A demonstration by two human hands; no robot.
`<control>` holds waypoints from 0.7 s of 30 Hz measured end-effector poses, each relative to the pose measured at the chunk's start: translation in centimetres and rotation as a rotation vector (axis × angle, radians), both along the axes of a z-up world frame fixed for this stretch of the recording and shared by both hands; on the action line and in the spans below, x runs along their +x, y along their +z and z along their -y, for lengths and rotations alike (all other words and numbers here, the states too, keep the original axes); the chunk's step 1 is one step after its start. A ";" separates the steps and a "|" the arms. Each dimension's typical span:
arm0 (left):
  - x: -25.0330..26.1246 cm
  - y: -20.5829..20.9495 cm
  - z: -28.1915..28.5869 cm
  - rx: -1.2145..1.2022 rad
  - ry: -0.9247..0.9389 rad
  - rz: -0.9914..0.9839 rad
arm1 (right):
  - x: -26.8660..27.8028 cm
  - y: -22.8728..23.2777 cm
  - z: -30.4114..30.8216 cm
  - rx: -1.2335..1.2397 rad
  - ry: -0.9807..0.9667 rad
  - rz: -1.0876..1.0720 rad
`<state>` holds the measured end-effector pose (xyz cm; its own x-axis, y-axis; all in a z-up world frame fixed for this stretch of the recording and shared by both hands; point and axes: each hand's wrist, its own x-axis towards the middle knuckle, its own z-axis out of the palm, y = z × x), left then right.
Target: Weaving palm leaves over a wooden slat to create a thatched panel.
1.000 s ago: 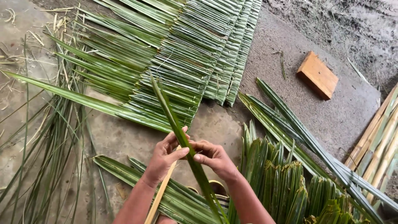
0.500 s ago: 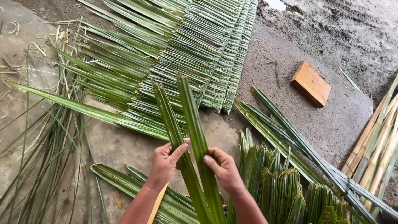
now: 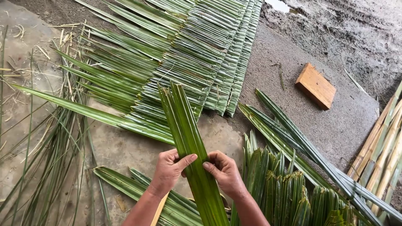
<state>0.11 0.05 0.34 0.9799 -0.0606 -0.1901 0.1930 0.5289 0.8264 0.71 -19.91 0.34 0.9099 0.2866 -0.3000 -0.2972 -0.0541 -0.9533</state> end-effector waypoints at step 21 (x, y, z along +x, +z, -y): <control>1.3 2.8 -0.2 0.225 0.068 -0.110 | 0.8 2.0 0.7 -0.007 -0.018 0.127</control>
<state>1.41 0.26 3.14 0.9528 0.0607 -0.2973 0.2588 0.3493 0.9006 1.50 -20.56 2.37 0.9455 0.2684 -0.1842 -0.1753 -0.0570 -0.9829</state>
